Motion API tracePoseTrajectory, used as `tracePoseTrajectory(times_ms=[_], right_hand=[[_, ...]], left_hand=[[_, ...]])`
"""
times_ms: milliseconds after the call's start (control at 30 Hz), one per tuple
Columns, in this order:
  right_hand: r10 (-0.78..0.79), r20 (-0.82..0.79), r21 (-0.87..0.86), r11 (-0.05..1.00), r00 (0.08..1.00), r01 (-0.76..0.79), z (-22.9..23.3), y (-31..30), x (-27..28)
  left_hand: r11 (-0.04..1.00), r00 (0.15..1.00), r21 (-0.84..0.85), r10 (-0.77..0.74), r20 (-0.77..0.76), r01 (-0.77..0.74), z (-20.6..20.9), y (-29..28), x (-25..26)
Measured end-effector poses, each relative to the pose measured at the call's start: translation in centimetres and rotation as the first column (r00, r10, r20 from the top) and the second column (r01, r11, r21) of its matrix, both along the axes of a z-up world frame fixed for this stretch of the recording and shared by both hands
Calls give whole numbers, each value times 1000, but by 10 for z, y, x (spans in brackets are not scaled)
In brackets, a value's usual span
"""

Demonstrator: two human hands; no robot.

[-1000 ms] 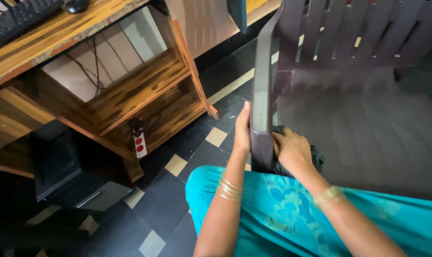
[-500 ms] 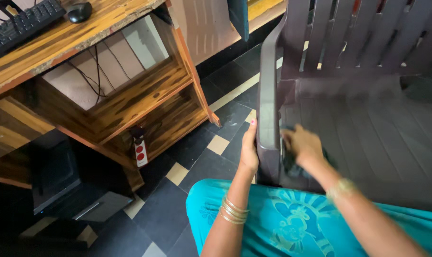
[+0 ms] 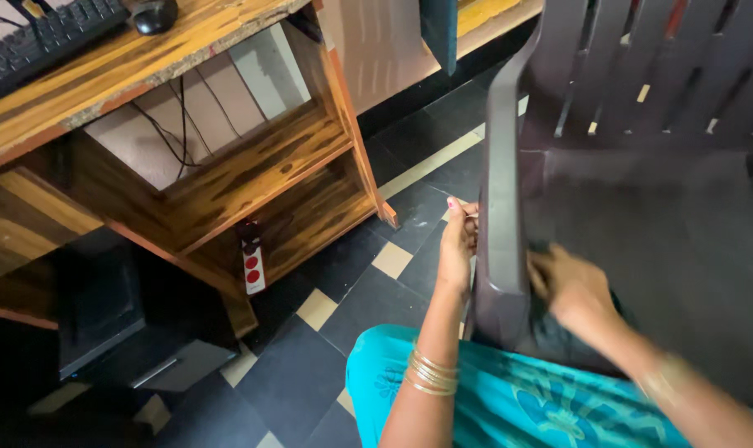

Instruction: The person wipes a dark plastic chair with a cloth, cleaning the backrest, seat, and armrests. They reposition the chair to access different sides and continue wiping until the entire surface is covered.

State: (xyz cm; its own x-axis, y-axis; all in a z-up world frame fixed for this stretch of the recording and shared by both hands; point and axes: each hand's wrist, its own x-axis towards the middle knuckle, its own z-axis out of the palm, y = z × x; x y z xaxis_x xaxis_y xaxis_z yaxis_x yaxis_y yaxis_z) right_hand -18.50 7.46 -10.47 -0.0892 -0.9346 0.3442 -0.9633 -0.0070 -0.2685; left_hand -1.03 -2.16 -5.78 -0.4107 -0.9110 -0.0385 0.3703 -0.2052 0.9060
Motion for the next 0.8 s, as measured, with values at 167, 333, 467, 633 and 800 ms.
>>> tracePoseTrajectory(times_ms=[167,333,467,633,800], right_hand=[[-55,-42,231,971,998,63,5,63,17],[-105,-24,160,981,994,108,-28,-48,-47],[-156,-60,-121,982,986,148,-64,-139,-110],[-316,-191,-174,943,929,285,-77,-161,-126],[-216,-80,211,950,973,228,-52,-83,-98]], left_hand=[[999,993,40,-3,-114,8,3,-13,-16],[951,934,99,-261,-246,292,9,-14,-17],[987,988,-133,-108,-108,94,16,-15,-16],[965,992,-262,-32,-118,0,15,-16,-20],[985,992,-169,-39,-117,19,8,-17,-22]])
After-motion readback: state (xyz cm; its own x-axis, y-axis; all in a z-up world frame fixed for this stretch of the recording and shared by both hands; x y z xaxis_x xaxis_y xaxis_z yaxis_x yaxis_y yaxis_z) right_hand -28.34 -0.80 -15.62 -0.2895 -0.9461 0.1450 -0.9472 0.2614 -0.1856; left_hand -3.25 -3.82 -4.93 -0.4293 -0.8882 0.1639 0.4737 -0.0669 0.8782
